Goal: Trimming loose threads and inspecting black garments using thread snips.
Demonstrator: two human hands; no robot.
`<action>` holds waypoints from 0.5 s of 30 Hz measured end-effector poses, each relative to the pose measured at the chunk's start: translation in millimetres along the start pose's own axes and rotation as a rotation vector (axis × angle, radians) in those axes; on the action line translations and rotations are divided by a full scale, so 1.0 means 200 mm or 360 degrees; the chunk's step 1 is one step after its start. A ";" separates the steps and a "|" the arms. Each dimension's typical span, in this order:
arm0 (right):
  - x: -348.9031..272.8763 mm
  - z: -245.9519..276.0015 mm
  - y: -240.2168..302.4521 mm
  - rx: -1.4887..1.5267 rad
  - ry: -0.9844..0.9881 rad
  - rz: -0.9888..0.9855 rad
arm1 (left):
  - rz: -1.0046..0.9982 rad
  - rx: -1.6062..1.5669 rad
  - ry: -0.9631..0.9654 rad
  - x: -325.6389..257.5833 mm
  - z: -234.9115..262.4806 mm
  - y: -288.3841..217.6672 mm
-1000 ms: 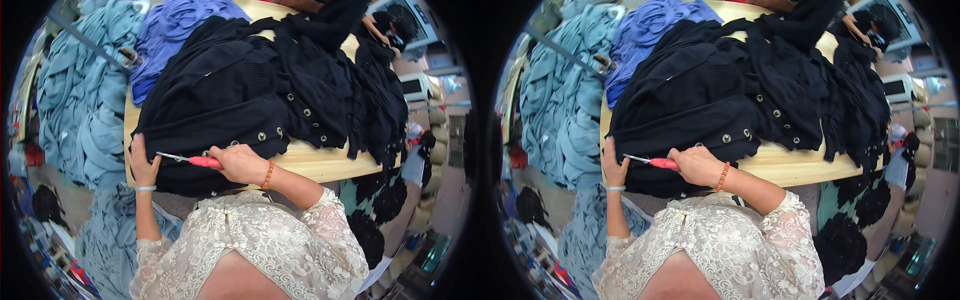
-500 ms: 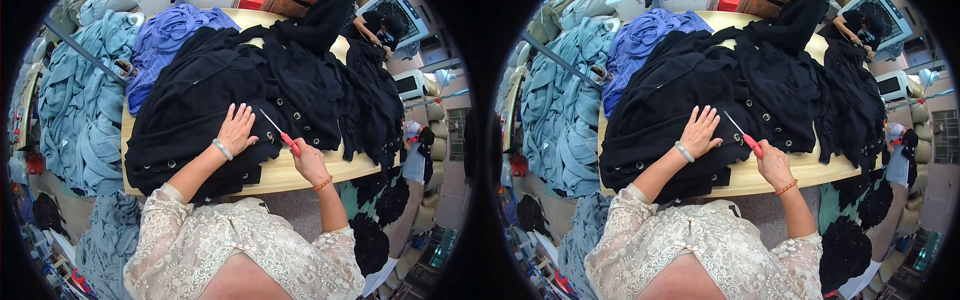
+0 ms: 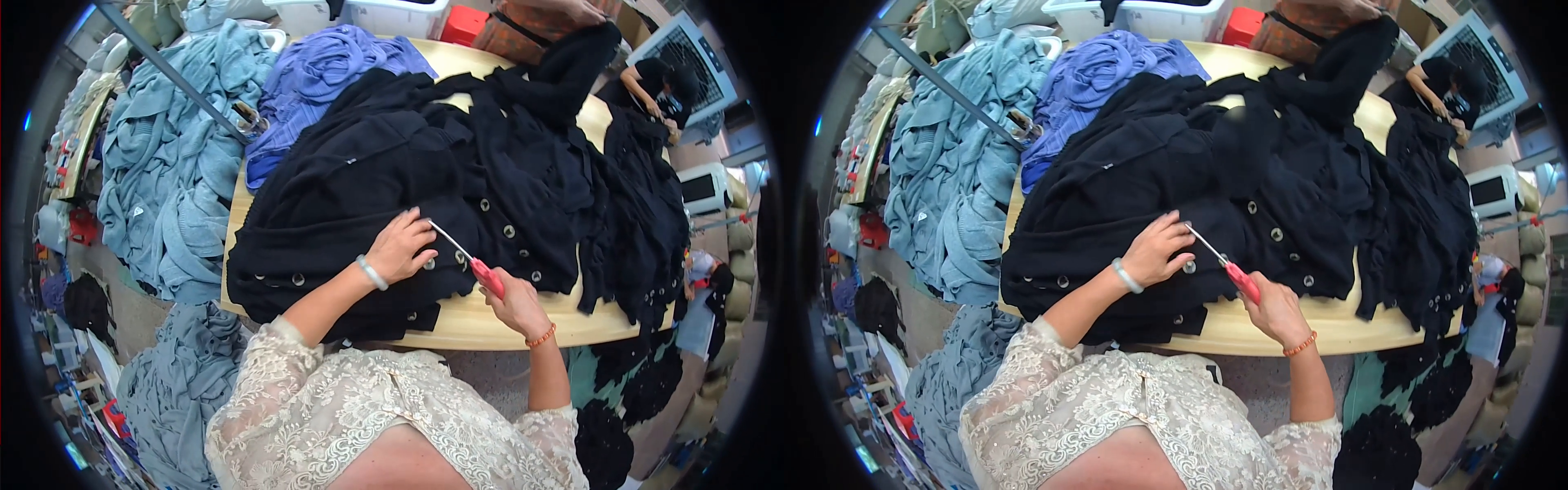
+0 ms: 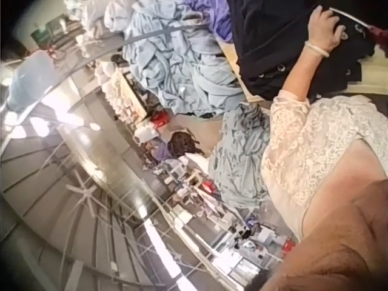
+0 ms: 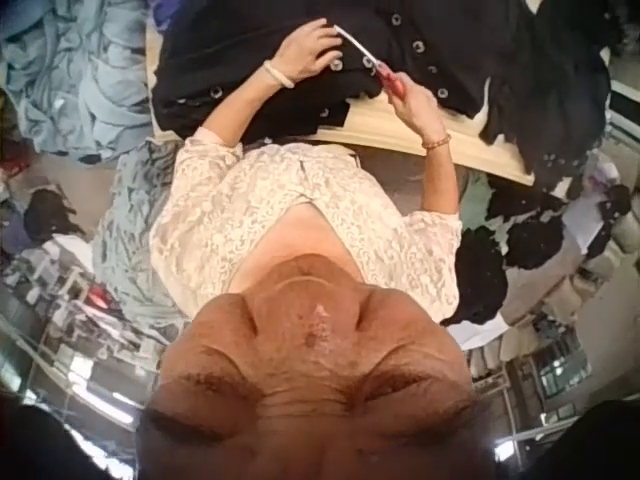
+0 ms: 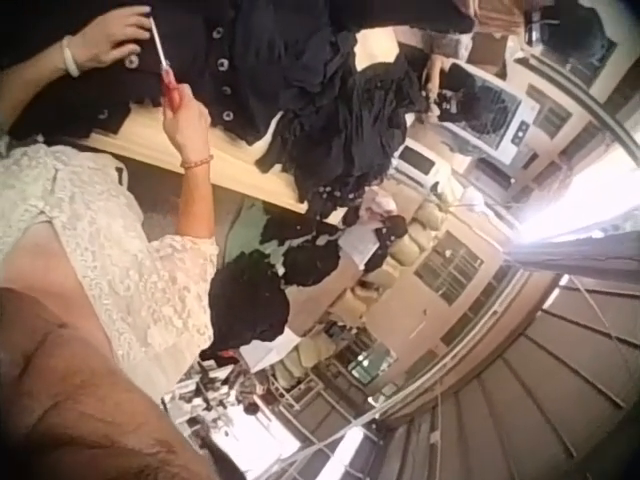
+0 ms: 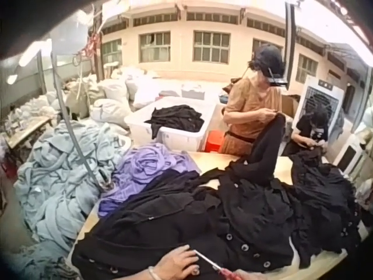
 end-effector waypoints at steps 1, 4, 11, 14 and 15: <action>-0.01 0.01 -0.04 0.0042 -0.0158 0.0020 | 0.0235 -0.0321 -0.0045 0.00 0.10 0.02; -0.02 0.03 -0.09 0.0040 -0.0476 -0.0012 | 0.0244 -0.0179 -0.0652 0.08 0.53 0.12; 0.03 -0.04 -0.06 -0.0009 -0.0742 0.0141 | 0.1751 -0.0396 -0.0259 0.14 0.69 1.48; 0.02 -0.05 -0.08 -0.0077 -0.0531 -0.0239 | 0.1939 -0.0586 0.0045 0.23 0.58 1.59; 0.03 -0.04 -0.06 -0.0065 -0.0561 -0.0244 | 0.1948 -0.0606 -0.0071 0.24 0.55 1.67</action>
Point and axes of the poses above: each hand's wrist, its own x-axis towards the middle knuckle, its own z-axis out of the back of the hand, y = z × x, the point moved 4 cm from there along x, towards the middle knuckle, and after that the axes turned 5 degrees about z, right-handed, at the moved point
